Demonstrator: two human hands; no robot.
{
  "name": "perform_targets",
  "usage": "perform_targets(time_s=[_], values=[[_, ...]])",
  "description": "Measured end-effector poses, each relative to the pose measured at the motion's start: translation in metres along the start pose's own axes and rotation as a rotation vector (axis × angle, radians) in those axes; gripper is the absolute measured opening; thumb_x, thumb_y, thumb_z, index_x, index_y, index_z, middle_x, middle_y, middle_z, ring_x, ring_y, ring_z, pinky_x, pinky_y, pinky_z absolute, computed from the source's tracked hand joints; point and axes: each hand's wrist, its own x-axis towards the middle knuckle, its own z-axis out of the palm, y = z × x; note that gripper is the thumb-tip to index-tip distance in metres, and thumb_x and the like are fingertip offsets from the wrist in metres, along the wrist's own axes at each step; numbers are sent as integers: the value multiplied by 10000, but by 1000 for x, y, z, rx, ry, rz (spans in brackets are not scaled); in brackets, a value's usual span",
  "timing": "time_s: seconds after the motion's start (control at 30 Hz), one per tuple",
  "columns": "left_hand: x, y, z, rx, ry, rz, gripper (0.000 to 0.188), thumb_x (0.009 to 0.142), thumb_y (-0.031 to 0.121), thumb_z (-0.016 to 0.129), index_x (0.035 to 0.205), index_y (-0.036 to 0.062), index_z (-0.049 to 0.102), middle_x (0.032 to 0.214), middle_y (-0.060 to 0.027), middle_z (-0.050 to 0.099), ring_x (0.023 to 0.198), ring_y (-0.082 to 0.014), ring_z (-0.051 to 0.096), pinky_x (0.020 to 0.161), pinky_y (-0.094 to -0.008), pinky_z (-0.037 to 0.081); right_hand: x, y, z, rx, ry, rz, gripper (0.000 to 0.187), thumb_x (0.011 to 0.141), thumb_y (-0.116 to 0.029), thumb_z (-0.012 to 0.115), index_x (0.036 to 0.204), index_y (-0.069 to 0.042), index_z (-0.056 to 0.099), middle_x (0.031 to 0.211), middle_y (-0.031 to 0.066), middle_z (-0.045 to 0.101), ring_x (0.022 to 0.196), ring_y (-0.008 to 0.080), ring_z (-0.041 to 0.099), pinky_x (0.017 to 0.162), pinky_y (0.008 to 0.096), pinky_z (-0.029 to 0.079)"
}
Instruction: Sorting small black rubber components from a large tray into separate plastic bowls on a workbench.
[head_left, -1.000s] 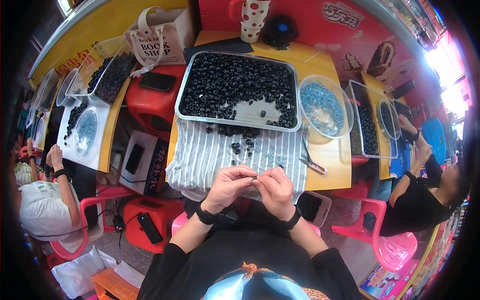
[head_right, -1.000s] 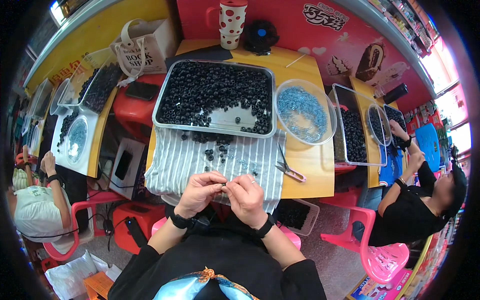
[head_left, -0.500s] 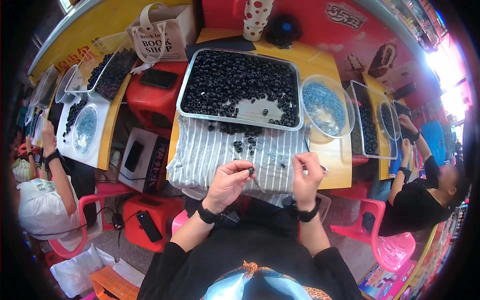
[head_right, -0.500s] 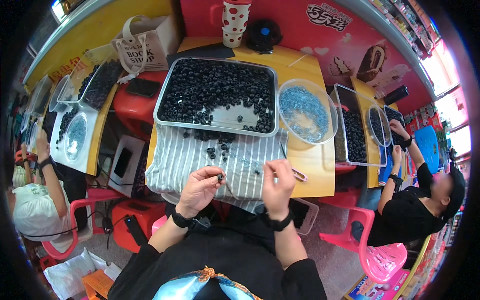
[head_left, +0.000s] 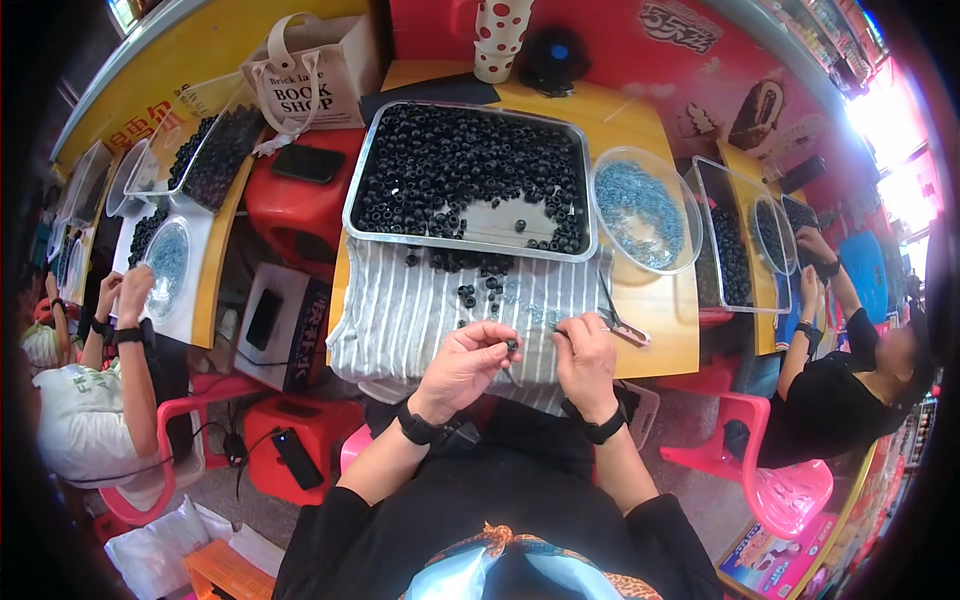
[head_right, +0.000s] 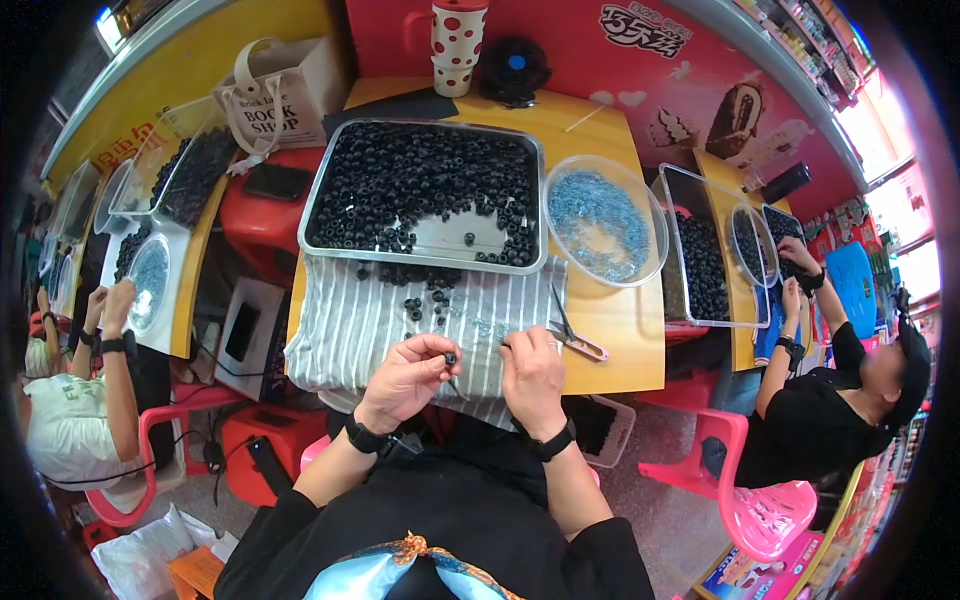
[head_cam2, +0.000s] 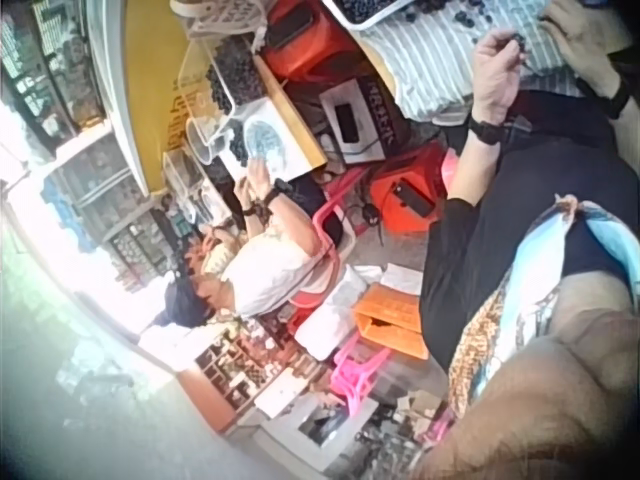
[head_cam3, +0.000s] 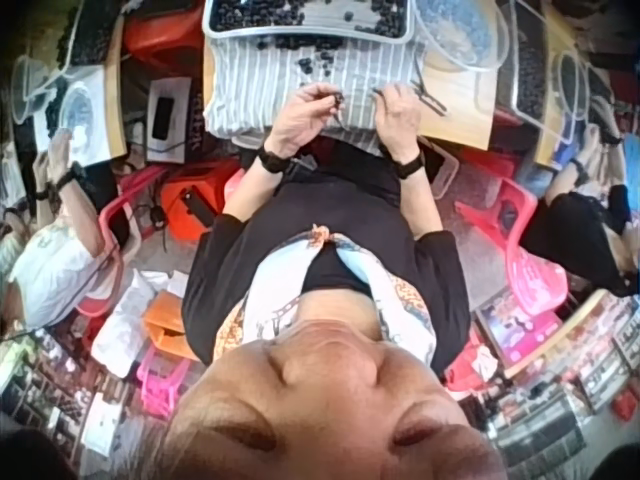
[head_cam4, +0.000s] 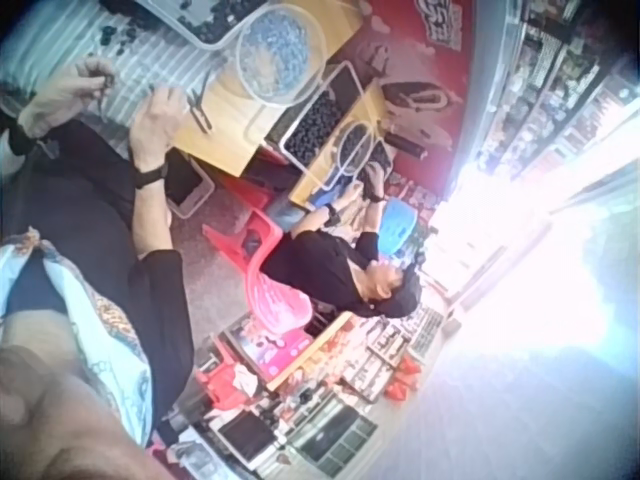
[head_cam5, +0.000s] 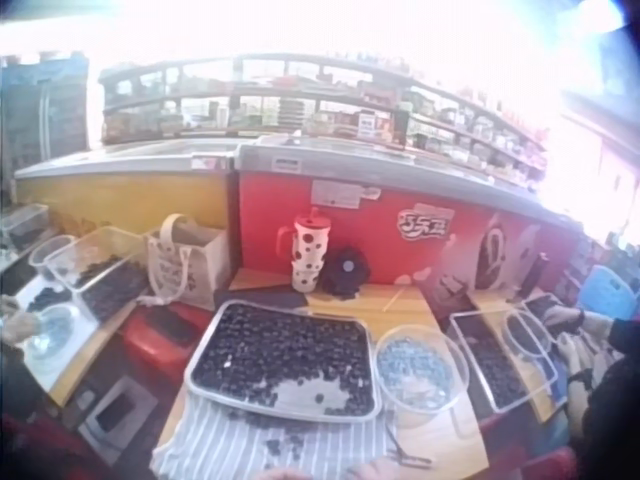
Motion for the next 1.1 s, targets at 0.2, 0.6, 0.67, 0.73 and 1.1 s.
perform_targets(time_s=[0.2,0.6,0.67,0.73,1.1], values=[[-1,-1,0,-6,2,-6,186,901,51,649,1079,-3,635,1063,-104,643,907,-166,624,779,-262,491,-10,-19,-3,872,-105,289,126,799,83,648,905,18,639,816,80,618,710,120,596,618,225,468],[-2,-2,0,-2,3,-17,210,902,5,635,1111,-13,633,1046,-60,651,920,-124,626,814,-262,513,-5,-40,8,591,-4,-51,151,754,100,686,872,19,635,795,92,605,714,192,607,596,277,481],[-3,-2,0,4,10,-27,226,901,4,636,1126,-14,627,1046,-57,649,921,-123,626,820,-258,514,-6,-40,7,605,-20,-38,146,762,94,689,875,19,634,792,86,606,700,174,604,593,272,480],[-3,-2,-2,-4,23,-46,248,900,3,637,1146,-16,617,1048,-54,646,924,-123,627,825,-253,514,-5,-42,5,650,-52,2,140,773,87,690,882,20,631,791,75,612,679,149,599,590,263,478],[-4,2,-3,36,-47,-48,444,880,18,672,1293,-18,514,1006,-48,639,819,-106,640,723,-229,537,6,-25,-4,885,-494,34,279,816,28,684,1093,7,654,912,99,706,814,156,691,697,257,524]])
